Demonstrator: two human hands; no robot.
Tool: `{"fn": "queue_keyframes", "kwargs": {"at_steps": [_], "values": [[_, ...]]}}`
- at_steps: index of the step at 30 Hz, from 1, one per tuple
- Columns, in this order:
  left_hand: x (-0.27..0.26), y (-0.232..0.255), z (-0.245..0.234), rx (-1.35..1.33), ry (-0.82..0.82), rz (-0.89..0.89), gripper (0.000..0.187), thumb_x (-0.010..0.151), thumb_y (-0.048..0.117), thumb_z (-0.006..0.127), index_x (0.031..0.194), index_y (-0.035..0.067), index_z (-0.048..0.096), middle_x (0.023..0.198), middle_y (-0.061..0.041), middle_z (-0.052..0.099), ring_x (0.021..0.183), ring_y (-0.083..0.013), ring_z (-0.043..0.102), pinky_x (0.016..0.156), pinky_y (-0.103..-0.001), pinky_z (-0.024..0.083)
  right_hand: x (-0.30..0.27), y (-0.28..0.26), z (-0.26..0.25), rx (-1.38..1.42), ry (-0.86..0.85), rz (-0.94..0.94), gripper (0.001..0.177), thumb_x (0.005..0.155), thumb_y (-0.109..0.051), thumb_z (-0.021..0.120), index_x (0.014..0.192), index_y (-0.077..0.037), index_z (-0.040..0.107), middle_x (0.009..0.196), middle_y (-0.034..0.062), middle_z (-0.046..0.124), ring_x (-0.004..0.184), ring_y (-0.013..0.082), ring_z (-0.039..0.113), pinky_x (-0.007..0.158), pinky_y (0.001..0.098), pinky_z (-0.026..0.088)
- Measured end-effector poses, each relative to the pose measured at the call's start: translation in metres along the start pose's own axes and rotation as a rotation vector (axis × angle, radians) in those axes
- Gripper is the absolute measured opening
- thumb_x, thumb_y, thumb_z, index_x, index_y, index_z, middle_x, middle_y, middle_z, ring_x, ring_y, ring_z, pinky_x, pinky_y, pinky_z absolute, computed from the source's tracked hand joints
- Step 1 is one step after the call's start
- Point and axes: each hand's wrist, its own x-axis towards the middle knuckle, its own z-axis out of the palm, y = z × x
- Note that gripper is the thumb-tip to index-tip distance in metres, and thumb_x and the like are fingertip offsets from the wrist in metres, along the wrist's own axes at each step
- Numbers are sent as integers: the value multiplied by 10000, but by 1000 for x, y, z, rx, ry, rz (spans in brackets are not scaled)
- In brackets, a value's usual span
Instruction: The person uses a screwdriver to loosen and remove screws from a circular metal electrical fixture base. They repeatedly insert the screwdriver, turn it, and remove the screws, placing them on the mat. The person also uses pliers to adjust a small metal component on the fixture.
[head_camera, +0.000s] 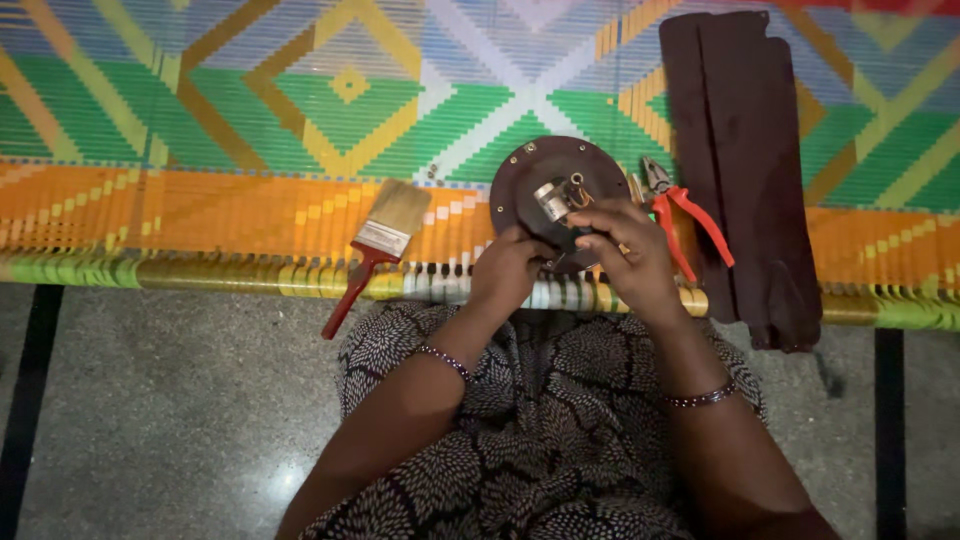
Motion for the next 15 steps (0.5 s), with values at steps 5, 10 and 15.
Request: {"fn": "queue_keyframes", "kwargs": {"at_steps": [5,10,15], "values": [[3,-5,1,-16,-56,-53,238,807,66,715,970,205,819,997,-73,669,961,-295,677,821,-414,544,0,2,0,-27,32,-64,241,937,-27,718,1177,-44,734,1167,94,705,1088,198,676,932,312,556],[5,-9,2,-11,-55,-29,244,818,56,720,974,212,824,990,-78,671,972,-293,682,844,-407,548,-1,4,-1,20,47,-36,256,928,8,695,1177,-37,729,1167,97,694,1093,192,672,919,305,571],[6,-8,2,-15,-62,-51,240,806,61,727,962,217,822,1062,-60,695,1009,-282,682,867,-390,548,-2,4,0,94,13,40,255,927,19,670,1168,-47,722,1177,88,673,1058,171,685,865,281,619]]}}
